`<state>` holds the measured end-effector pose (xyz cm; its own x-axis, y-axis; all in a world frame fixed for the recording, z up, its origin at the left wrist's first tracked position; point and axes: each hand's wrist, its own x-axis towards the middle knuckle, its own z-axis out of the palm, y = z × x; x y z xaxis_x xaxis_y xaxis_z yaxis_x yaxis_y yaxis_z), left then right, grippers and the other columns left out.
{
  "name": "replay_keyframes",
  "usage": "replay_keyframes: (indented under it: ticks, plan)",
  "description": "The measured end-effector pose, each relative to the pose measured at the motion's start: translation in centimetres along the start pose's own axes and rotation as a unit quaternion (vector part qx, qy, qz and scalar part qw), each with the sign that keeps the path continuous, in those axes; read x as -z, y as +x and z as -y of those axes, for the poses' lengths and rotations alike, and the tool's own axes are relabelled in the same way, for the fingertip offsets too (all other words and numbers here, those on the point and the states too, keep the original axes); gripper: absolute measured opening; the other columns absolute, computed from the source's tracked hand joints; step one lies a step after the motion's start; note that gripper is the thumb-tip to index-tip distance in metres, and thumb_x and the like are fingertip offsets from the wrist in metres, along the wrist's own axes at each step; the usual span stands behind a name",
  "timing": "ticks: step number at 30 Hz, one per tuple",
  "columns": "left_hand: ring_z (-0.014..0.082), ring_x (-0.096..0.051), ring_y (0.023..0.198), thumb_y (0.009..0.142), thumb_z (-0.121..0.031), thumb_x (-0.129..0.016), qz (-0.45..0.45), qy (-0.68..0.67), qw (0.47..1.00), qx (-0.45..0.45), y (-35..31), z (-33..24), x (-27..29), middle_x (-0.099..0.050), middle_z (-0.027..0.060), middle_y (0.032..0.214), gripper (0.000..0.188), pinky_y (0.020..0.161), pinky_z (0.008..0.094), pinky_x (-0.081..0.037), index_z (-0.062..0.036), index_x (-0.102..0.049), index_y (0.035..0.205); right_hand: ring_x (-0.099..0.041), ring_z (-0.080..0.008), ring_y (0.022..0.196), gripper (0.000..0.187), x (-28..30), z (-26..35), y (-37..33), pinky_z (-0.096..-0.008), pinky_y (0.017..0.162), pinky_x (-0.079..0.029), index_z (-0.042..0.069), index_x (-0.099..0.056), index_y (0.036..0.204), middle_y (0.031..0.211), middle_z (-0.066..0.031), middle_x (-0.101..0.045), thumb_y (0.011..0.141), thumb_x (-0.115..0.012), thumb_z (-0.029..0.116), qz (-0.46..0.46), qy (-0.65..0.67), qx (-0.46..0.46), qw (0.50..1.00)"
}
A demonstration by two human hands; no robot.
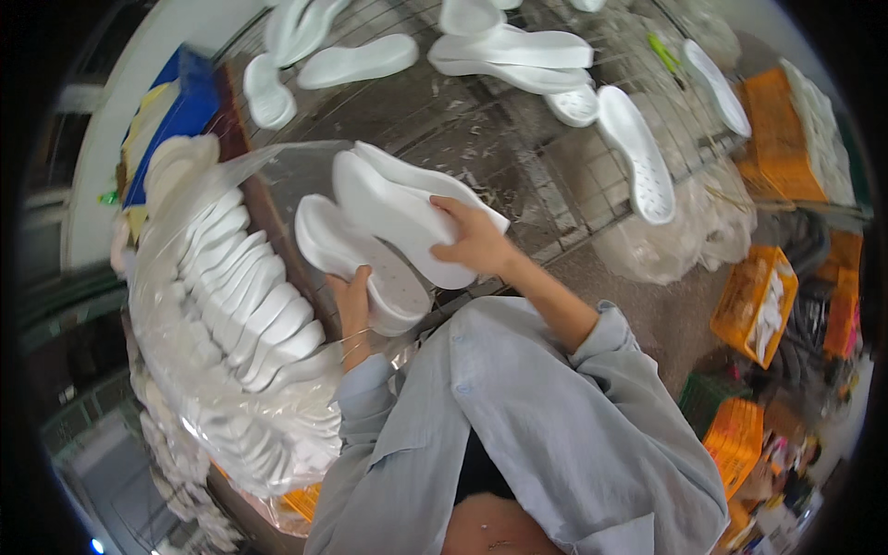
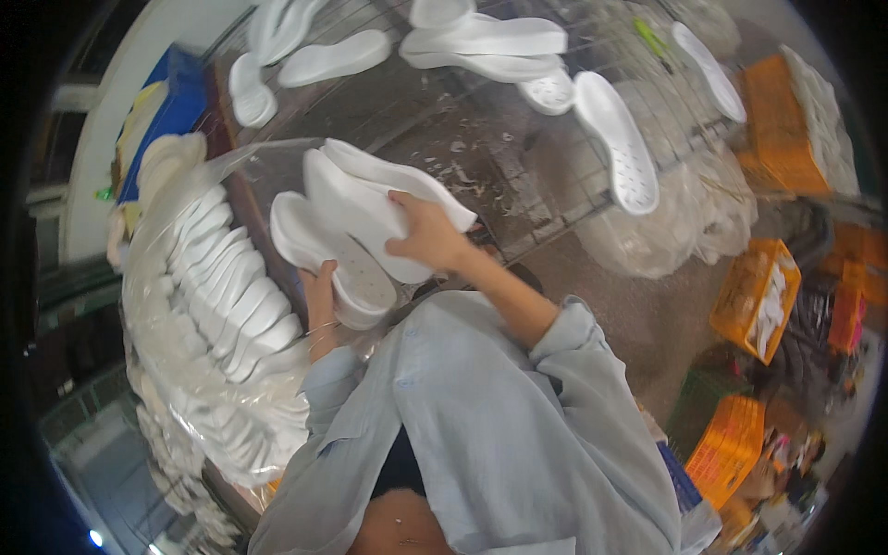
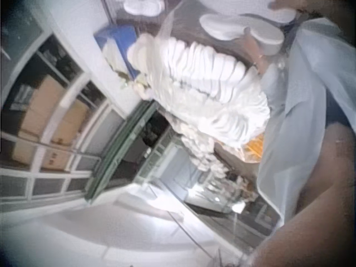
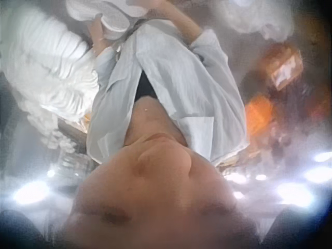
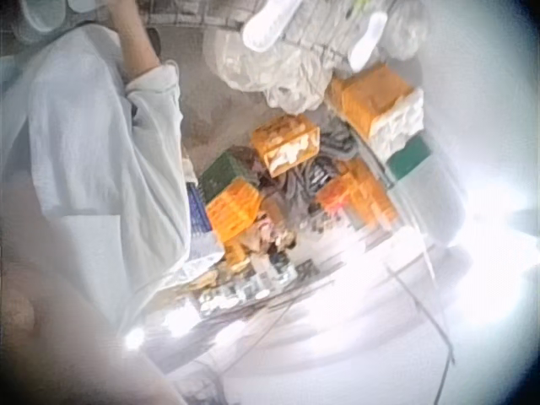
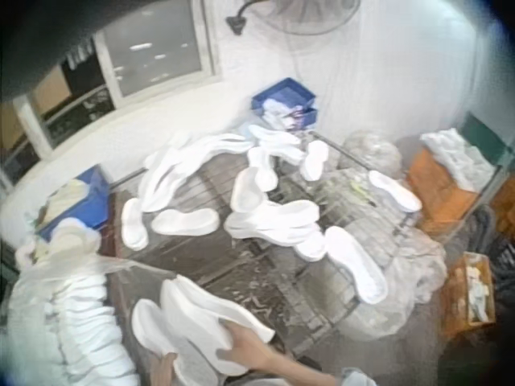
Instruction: The person picks white shoe insoles from a wire rack, inspects them by hand, and places them into a large plastic bag. They repeatedly gather insoles, check their surfaces, and pack them into the bag.
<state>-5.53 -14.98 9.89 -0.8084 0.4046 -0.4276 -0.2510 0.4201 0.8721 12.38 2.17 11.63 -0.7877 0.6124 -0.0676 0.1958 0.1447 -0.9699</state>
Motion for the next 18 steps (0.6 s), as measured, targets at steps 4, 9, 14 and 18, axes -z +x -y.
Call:
replay_keyframes:
  ticks: [4, 9, 14, 18]
  plan:
    - [0.0354, -0.04, 0.126, 0.073, -0.027, -0.076, 0.048, 0.149, 0.985, -0.076, 1.1, 0.1, -3.5, -0.036, 0.0293, 0.135, 0.097, 0.108, 0.0368, -0.028, 0.014, -0.015, 0.136, -0.062, -0.0247, 0.098, 0.068, 16.0, -0.1, -8.6, -0.0345, 0.086, -0.052, 0.0, -0.055, 0.127, 0.115, -0.0158, -0.062, 0.063, -0.065, 0.022, -0.066, 0.267, -0.135, 0.952]
    - [0.0391, -0.035, 0.129, 0.069, -0.033, -0.081, -0.012, 0.178, 0.978, -0.109, 1.1, 0.9, -7.5, -0.029, 0.0329, 0.139, 0.108, 0.11, 0.0397, -0.025, 0.0156, -0.013, 0.137, -0.052, -0.0293, 0.116, 0.057, 32.2, -1.3, -23.1, -0.0429, 0.1, -0.042, -0.007, -0.047, 0.123, 0.12, -0.0221, -0.054, 0.091, -0.05, 0.04, -0.64, 0.289, 0.03, 0.711]
    - [0.0386, -0.048, 0.117, 0.067, -0.038, -0.083, 0.028, 0.131, 0.978, -0.161, 1.8, 1.0, -7.8, -0.048, 0.0281, 0.127, 0.094, 0.101, 0.0427, -0.036, 0.0119, -0.035, 0.131, -0.027, -0.0356, 0.137, 0.083, 29.6, -11.6, -16.1, -0.0474, 0.105, -0.033, 0.005, -0.031, 0.143, 0.146, -0.0214, -0.031, 0.081, -0.062, 0.051, -0.488, -0.08, -0.173, 0.852]
    - [0.0339, -0.056, 0.109, 0.068, -0.035, -0.082, 0.072, 0.112, 0.984, -0.123, 2.5, 0.8, -6.7, -0.056, 0.0246, 0.118, 0.081, 0.095, 0.0405, -0.042, 0.0071, -0.044, 0.125, -0.034, -0.0441, 0.13, 0.095, 26.2, -13.6, -9.1, -0.0515, 0.103, -0.034, 0.015, -0.031, 0.145, 0.143, -0.0247, -0.033, 0.067, -0.075, 0.047, -0.248, -0.518, -0.336, 0.746]
